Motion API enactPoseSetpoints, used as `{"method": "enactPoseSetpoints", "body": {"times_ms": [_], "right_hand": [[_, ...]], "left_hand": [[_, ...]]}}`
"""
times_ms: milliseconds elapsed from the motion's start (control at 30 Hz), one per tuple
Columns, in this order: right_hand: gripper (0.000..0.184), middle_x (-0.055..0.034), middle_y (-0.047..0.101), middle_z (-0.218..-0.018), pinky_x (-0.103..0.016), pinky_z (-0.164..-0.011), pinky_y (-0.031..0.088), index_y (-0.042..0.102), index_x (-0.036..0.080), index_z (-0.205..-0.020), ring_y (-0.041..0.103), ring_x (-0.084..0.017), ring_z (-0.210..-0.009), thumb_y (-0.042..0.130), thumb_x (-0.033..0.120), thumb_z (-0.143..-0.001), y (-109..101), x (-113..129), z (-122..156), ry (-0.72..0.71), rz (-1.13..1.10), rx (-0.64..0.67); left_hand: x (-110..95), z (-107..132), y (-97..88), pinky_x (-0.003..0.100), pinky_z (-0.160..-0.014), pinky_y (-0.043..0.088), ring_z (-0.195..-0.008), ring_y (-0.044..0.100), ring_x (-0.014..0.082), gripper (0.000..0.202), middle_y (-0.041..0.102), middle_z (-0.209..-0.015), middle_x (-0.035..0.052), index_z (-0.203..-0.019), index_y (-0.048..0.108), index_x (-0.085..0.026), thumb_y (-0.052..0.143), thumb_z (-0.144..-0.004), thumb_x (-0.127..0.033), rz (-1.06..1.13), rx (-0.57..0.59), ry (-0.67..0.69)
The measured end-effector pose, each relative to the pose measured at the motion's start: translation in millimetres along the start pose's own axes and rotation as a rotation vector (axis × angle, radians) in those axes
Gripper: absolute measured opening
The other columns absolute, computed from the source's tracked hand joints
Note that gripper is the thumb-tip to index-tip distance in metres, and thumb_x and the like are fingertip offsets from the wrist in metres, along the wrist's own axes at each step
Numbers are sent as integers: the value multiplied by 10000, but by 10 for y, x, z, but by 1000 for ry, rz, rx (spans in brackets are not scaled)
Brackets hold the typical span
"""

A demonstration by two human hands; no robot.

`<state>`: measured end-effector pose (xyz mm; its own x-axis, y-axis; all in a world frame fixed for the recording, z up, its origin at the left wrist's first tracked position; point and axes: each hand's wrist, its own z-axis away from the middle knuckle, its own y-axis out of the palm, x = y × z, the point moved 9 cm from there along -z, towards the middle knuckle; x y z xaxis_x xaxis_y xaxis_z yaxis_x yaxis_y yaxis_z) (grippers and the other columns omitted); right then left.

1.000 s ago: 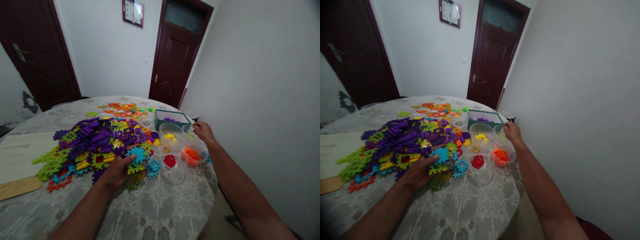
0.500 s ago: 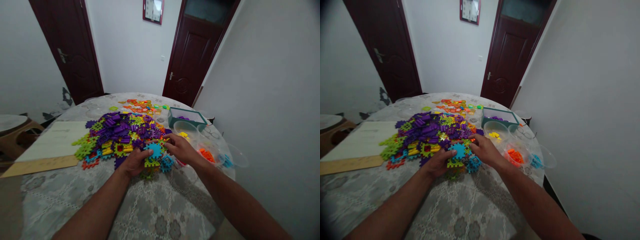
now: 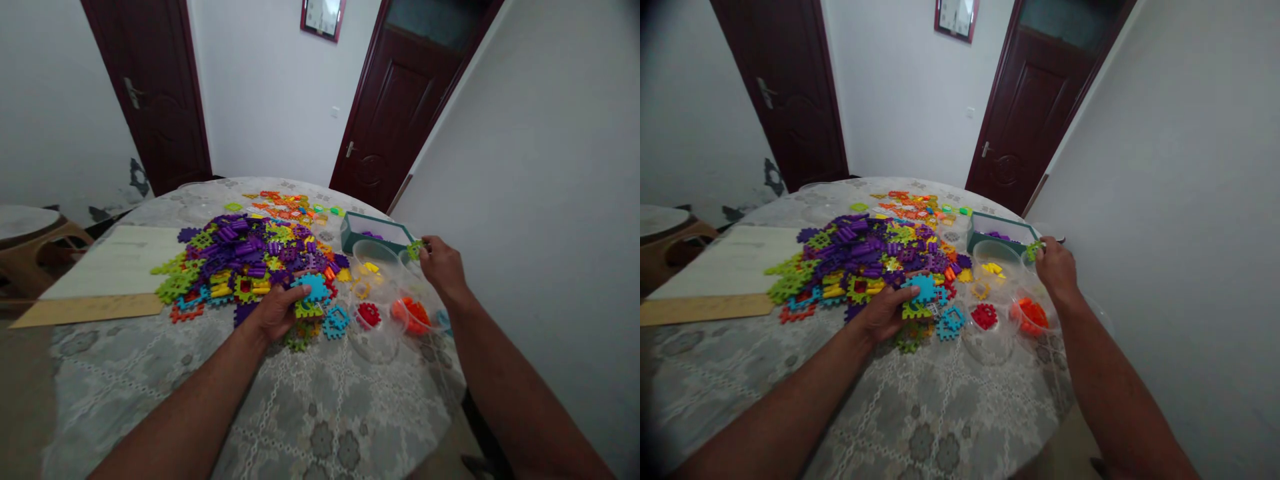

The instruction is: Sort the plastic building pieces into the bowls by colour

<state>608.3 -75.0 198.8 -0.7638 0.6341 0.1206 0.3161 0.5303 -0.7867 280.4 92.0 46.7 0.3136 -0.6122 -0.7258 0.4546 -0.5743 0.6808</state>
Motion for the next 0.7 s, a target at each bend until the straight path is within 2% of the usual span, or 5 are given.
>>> {"method": "enactPoseSetpoints", "body": {"times_ms": [100,200,333,500,700], "right_hand": [[446,-252,770,-1156,-474,-902,563,690,69,-1331,743,-366,-1010,535,222,-942,122,-252,-31,55,115,53],[418,-222,773,-1177,-477,-965,558,705,90,-1309,741,-341,-1051,545,221,-946,109,-106,55,36,7,53],[330,-110,794,-1135,-432,-930,584,729,197,-1246,749,-268,-984,586,336,-983,21,606,369,-36,-442,163],[383,-81,779,-1134,-372,-824,577,663,250,-1354,733,-226,-939,646,393,-998,11,1804,973,-236,-799,525],[461,-32,761,-1029,-334,-804,531,647,286,-1381,695,-204,-880,731,245,-929,195,2287,1256,-291,-804,628]], "left_hand": [[-18,18,10,534,-799,687,-909,809,324,706,817,-1126,151,-1422,657,-200,898,-759,-229,-4,-24,-8],[-13,25,25,533,-803,688,-919,808,324,693,817,-1129,153,-1393,675,-194,908,-742,-229,1,-26,-17],[-2,19,31,516,-850,682,-943,803,311,610,815,-1140,155,-1304,722,-167,918,-728,-217,10,-23,-7],[-24,40,99,509,-860,677,-959,804,329,664,809,-1167,161,-1360,703,-179,922,-734,-215,1,6,0],[-22,47,53,463,-797,688,-966,797,335,609,811,-1133,157,-1309,724,-173,933,-744,-263,-13,-15,8]]}}
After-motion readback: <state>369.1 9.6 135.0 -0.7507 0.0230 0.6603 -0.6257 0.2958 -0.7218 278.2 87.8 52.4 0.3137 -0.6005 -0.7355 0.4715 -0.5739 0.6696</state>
